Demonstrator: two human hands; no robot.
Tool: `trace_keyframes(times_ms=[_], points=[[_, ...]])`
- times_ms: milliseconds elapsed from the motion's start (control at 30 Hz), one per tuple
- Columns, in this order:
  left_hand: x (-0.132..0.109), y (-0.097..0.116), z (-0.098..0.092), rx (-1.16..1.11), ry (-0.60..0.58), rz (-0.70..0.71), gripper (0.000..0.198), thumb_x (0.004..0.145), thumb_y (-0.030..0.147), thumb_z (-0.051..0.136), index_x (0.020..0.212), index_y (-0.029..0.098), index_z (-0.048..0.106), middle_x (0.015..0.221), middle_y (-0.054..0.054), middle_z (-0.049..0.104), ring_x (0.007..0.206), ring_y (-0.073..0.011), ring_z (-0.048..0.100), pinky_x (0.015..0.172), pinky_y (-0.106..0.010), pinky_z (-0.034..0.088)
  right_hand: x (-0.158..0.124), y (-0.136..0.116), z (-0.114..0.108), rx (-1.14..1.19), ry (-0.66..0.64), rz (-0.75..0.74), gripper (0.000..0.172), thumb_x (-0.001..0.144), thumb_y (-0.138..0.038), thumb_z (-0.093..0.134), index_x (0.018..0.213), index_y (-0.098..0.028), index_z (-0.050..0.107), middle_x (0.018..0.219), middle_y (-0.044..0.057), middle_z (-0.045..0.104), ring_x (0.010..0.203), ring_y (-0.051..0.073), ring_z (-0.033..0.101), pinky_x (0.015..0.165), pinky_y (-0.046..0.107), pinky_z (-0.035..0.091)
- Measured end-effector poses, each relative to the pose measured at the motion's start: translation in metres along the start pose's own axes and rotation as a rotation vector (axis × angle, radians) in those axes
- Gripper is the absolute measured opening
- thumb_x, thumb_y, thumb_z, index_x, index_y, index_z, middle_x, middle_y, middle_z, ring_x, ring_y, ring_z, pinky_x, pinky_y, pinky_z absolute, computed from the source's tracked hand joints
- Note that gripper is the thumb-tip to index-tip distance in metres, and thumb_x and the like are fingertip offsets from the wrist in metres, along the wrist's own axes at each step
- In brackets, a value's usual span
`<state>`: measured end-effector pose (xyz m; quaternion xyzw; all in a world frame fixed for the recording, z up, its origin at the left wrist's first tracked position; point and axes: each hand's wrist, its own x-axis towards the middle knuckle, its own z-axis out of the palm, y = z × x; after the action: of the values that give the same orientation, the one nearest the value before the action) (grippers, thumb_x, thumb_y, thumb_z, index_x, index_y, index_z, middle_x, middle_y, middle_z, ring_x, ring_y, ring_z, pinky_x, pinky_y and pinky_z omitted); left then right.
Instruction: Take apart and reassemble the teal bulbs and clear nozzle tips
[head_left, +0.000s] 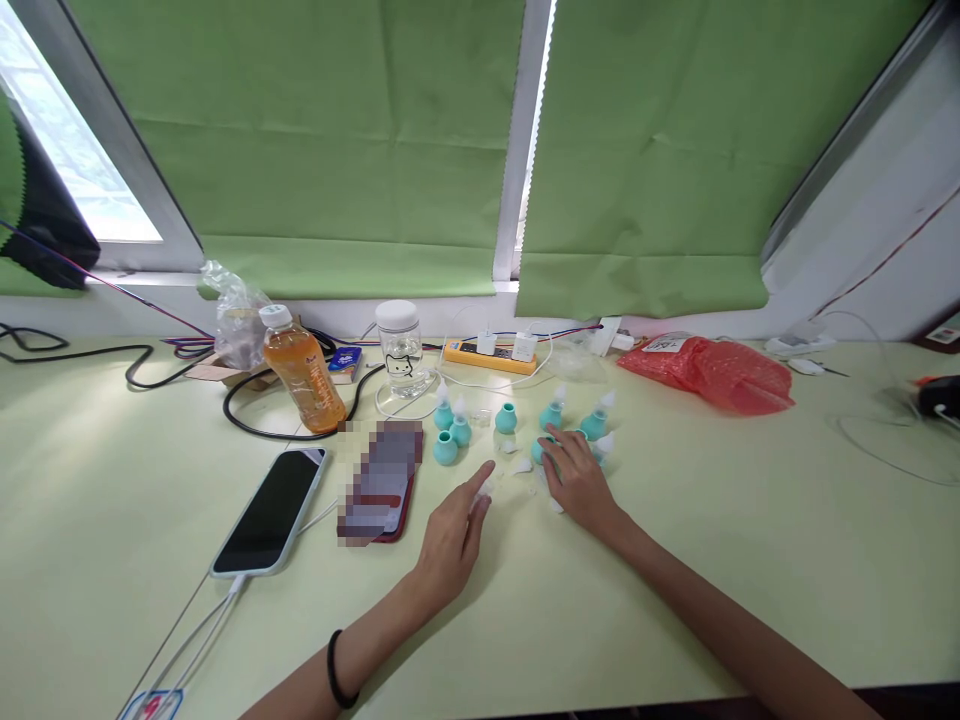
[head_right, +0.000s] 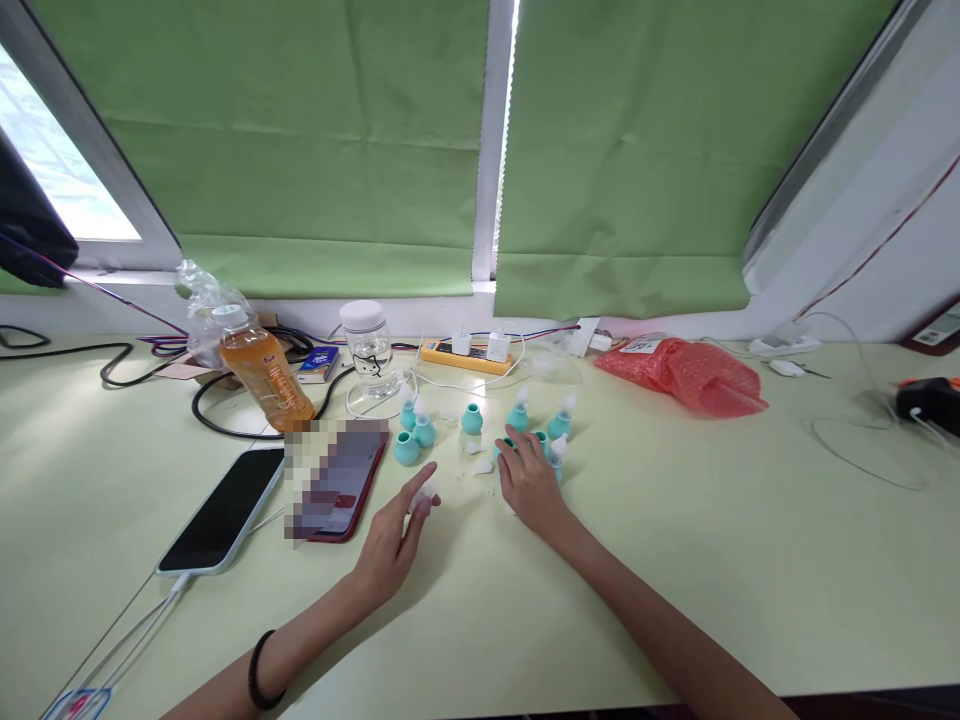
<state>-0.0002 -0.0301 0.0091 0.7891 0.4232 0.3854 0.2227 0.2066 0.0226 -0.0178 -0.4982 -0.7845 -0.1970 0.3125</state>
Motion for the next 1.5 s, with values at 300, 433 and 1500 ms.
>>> trace_keyframes(times_ms=[300,433,1500], points=[[-0.002,-0.004,0.006,-0.11,0.068,-0.076,0.018,0.083,0.022,0.035,0.1,0.018,0.035,0.094,-0.008,0.054,0.086,-0.0168,0.053,0.071,-0.031,0.042,0.003,0.002,-0.003,0.145,0.113,0.022,0.026,0.076,-0.013,0.046,0.102,-0.016,0.049,0.087,0.009,0.055,0.084,0.02,0.05,0.071,0.034,0.045],[-0.002,0.0,0.004,-0.234,0.126,-0.037,0.03,0.083,0.019,0.035,0.112,0.018,0.026,0.112,-0.012,0.048,0.103,-0.0174,0.046,0.083,-0.035,0.037,0.002,-0.011,-0.018,0.304,0.286,-0.078,0.032,0.069,-0.011,0.055,0.1,-0.021,0.05,0.088,0.007,0.056,0.083,0.02,0.051,0.071,0.038,0.044],[0.006,0.002,0.002,-0.681,-0.071,-0.276,0.021,0.069,0.026,0.058,0.084,0.011,0.056,0.064,-0.002,0.054,0.054,-0.0106,0.054,0.052,-0.025,0.048,-0.018,-0.047,-0.023,0.458,-0.045,-0.044,0.016,0.068,-0.008,0.041,0.077,-0.018,0.049,0.062,0.001,0.048,0.055,0.012,0.047,0.047,0.021,0.036]])
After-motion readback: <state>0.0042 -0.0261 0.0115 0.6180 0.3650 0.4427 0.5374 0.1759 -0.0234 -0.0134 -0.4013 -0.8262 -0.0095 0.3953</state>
